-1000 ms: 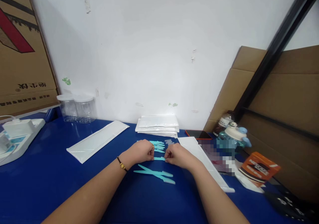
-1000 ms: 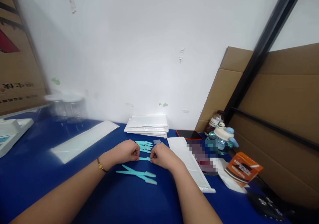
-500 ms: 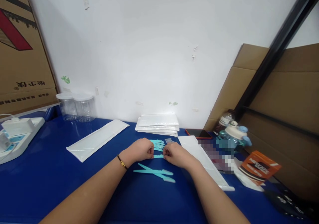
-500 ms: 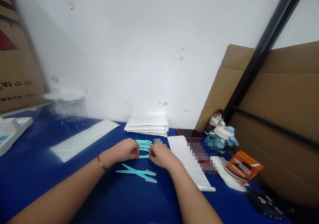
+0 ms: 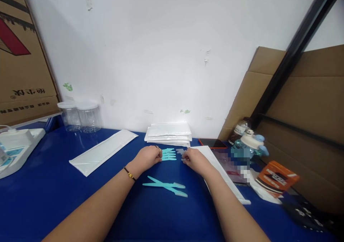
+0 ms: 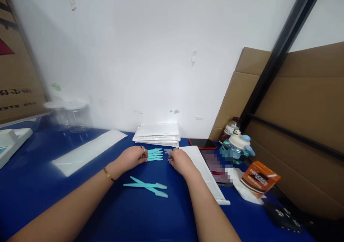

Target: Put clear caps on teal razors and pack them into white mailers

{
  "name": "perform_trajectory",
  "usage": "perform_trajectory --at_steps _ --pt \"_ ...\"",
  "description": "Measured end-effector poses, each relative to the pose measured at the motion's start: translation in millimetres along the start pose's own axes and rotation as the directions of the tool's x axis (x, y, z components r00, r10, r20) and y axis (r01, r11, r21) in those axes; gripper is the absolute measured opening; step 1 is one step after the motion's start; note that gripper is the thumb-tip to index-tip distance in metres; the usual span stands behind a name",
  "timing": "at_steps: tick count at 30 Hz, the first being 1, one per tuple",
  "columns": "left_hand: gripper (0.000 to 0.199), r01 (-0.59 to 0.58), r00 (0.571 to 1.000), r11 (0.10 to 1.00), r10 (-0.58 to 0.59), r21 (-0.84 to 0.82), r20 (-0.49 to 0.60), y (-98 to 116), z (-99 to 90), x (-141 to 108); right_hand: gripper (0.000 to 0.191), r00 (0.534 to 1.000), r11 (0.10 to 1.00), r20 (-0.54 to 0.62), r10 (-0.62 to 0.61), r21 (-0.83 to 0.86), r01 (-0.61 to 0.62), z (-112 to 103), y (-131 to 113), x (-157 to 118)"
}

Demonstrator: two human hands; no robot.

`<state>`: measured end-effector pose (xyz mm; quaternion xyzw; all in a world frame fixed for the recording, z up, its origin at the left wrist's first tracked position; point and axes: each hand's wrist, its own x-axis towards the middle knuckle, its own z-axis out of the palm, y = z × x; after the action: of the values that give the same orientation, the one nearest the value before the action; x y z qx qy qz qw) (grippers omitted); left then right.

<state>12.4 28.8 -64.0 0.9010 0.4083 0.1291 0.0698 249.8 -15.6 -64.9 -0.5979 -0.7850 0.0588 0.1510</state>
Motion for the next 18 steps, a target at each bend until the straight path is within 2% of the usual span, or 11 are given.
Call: perform_trajectory --at_steps 2,3,5,7,8,9,11,14,18 --pt "0.018 0.007 1.0 0.997 -0.007 -0.073 -0.004 4 -3.5 -2 0.009 0.999 0.993 0.023 -0.025 0.118 0.022 -4 -7 -4" --pt "0.023 -0.001 0.999 0.991 0.006 -0.136 0.032 7 -5.9 -4 0.009 0.995 0.98 0.076 -0.061 0.192 0.045 -6 -12 -7" --pt "0.031 -0.029 0.98 0.96 0.082 -0.279 0.181 13 -10.1 -9 0.014 0.957 0.946 0.241 -0.164 0.313 0.083 -8 -20 -13" --pt "0.036 -0.038 0.931 0.931 0.166 -0.364 0.326 18 -11.9 -13 0.02 0.895 0.931 0.379 -0.235 0.352 0.095 -7 -25 -17" --pt "0.036 -0.039 0.912 0.926 0.186 -0.375 0.366 20 -11.5 -15 0.021 0.879 0.934 0.412 -0.242 0.344 0.096 -5 -27 -17" --pt "0.035 -0.041 0.902 0.928 0.194 -0.37 0.385 21 -10.5 -15 0.019 0.879 0.941 0.416 -0.235 0.323 0.098 -3 -28 -17" --pt "0.026 -0.053 0.91 0.939 0.186 -0.341 0.371 22 -6.9 -16 0.013 0.91 0.957 0.355 -0.212 0.264 0.12 1 -29 -16" --pt "0.015 -0.08 0.955 0.966 0.146 -0.248 0.26 22 -1.5 -13 0.011 0.962 0.976 0.193 -0.193 0.137 0.169 4 -30 -12" --pt "0.013 -0.118 0.984 0.99 0.128 -0.079 0.126 21 2.2 -9 0.011 0.976 0.979 0.083 -0.199 0.05 0.195 6 -32 -6"
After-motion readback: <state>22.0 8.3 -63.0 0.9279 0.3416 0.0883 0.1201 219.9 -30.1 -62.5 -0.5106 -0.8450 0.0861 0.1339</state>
